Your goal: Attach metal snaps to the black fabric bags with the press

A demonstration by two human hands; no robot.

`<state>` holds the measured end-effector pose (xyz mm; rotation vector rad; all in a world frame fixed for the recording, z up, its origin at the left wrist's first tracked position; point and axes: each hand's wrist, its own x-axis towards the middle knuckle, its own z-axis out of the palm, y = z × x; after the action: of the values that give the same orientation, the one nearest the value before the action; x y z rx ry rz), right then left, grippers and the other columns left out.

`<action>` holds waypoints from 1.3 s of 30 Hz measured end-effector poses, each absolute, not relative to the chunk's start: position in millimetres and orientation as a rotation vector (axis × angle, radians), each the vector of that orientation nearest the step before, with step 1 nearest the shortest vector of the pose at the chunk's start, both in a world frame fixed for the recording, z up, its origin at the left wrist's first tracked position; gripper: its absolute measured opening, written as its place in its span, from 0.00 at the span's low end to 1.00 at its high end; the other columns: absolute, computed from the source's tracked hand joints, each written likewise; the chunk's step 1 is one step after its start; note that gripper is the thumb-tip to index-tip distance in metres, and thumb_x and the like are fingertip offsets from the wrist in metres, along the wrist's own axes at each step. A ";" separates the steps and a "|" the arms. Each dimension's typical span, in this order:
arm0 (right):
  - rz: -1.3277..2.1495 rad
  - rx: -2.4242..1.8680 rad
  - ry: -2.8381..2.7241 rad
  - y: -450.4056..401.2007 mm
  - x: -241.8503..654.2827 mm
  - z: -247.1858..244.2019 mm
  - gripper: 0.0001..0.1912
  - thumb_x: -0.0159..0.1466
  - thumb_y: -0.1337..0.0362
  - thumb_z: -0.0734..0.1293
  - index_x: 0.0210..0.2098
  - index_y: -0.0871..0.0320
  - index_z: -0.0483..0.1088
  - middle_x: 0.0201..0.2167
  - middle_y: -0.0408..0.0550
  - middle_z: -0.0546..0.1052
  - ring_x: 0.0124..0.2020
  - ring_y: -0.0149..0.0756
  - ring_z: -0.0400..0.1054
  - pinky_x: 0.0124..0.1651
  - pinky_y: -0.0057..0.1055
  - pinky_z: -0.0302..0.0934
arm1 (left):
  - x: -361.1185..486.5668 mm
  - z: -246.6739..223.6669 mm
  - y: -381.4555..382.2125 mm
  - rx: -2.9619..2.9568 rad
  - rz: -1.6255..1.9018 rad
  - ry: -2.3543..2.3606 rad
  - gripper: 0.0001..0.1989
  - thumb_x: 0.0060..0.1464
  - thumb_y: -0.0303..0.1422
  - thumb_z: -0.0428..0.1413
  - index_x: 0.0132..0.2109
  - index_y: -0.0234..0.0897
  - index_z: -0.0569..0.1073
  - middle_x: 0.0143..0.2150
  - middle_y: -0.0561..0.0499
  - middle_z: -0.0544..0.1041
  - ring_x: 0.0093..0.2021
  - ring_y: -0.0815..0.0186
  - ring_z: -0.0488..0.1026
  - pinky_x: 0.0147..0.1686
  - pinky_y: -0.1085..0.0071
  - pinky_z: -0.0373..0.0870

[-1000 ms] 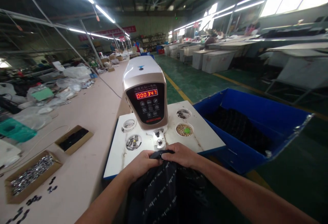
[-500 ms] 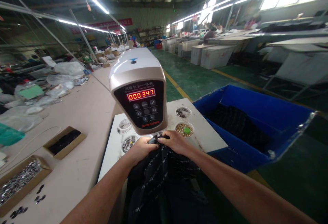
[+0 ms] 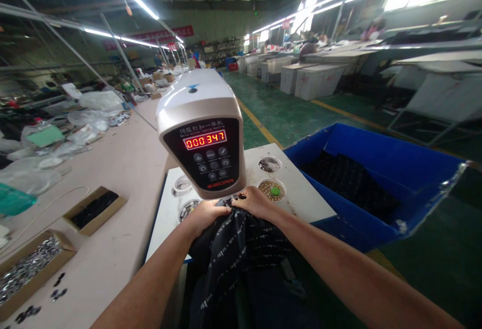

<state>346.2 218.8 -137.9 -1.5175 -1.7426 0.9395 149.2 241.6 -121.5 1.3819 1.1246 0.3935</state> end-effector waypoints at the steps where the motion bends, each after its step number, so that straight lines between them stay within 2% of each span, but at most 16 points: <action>1: 0.944 -1.518 -1.742 218.9 346.2 -137.5 0.12 0.58 0.57 0.69 0.28 0.60 0.78 0.27 0.42 0.79 0.33 0.37 0.72 0.31 0.27 0.53 | 148.9 -123.0 242.7 1.367 0.393 1.121 0.19 0.43 0.37 0.64 0.43 0.34 0.79 0.39 0.50 0.83 0.43 0.55 0.77 0.48 0.64 0.68; 6: 0.961 -1.531 -1.741 219.4 346.1 -139.2 0.12 0.58 0.57 0.68 0.27 0.60 0.78 0.26 0.42 0.78 0.33 0.37 0.72 0.30 0.26 0.53 | 147.4 -130.6 245.7 1.289 0.361 1.084 0.17 0.43 0.39 0.66 0.40 0.34 0.79 0.36 0.50 0.83 0.41 0.56 0.78 0.48 0.64 0.70; 10: 0.965 -1.520 -1.763 219.6 347.6 -142.4 0.13 0.59 0.57 0.68 0.27 0.60 0.78 0.25 0.41 0.78 0.32 0.37 0.71 0.29 0.26 0.53 | 143.0 -134.1 247.5 1.257 0.317 1.048 0.21 0.43 0.42 0.67 0.43 0.36 0.79 0.38 0.50 0.83 0.42 0.56 0.78 0.49 0.63 0.71; 13: 0.970 -1.491 -1.797 218.9 349.4 -141.3 0.12 0.59 0.58 0.68 0.30 0.60 0.79 0.28 0.42 0.80 0.33 0.38 0.72 0.31 0.26 0.55 | 137.3 -134.5 251.8 1.279 0.269 1.014 0.24 0.42 0.43 0.69 0.45 0.36 0.80 0.41 0.49 0.83 0.44 0.56 0.78 0.50 0.63 0.70; 16: 0.958 -1.480 -1.820 218.9 350.3 -138.6 0.11 0.59 0.59 0.68 0.31 0.59 0.80 0.31 0.43 0.81 0.35 0.39 0.73 0.33 0.27 0.57 | 133.4 -133.7 257.0 1.329 0.249 1.023 0.23 0.39 0.41 0.71 0.43 0.36 0.81 0.39 0.51 0.83 0.43 0.56 0.77 0.51 0.64 0.69; 20: 0.902 -1.505 -1.818 220.4 350.1 -138.2 0.09 0.58 0.60 0.69 0.31 0.60 0.80 0.30 0.45 0.82 0.35 0.40 0.74 0.35 0.28 0.58 | 134.8 -132.9 257.2 1.363 0.298 1.078 0.21 0.42 0.43 0.70 0.42 0.36 0.81 0.37 0.52 0.83 0.42 0.58 0.77 0.51 0.65 0.68; 33: 0.864 -1.498 -1.833 220.9 351.1 -143.9 0.11 0.60 0.58 0.69 0.34 0.59 0.81 0.34 0.46 0.83 0.37 0.40 0.75 0.36 0.28 0.60 | 136.4 -142.7 254.0 1.373 0.342 1.041 0.23 0.41 0.43 0.69 0.43 0.36 0.81 0.40 0.50 0.83 0.43 0.56 0.77 0.48 0.64 0.69; 36: 0.944 -1.444 -1.846 220.7 355.8 -142.2 0.13 0.60 0.57 0.69 0.36 0.59 0.81 0.36 0.44 0.83 0.39 0.41 0.75 0.38 0.28 0.62 | 137.6 -140.5 252.9 1.382 0.338 1.041 0.23 0.40 0.43 0.69 0.42 0.35 0.80 0.38 0.51 0.83 0.41 0.57 0.77 0.46 0.65 0.68; 39: 1.094 -1.325 -1.863 221.1 362.1 -141.6 0.17 0.58 0.57 0.70 0.43 0.59 0.80 0.39 0.45 0.83 0.42 0.43 0.74 0.42 0.30 0.64 | 138.4 -139.1 251.6 1.378 0.328 1.055 0.21 0.40 0.44 0.69 0.40 0.35 0.80 0.35 0.52 0.82 0.38 0.59 0.76 0.44 0.66 0.68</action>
<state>362.1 221.1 -141.6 -1.3246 -1.8631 1.0944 138.4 251.6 -139.1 1.3778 1.0550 0.3275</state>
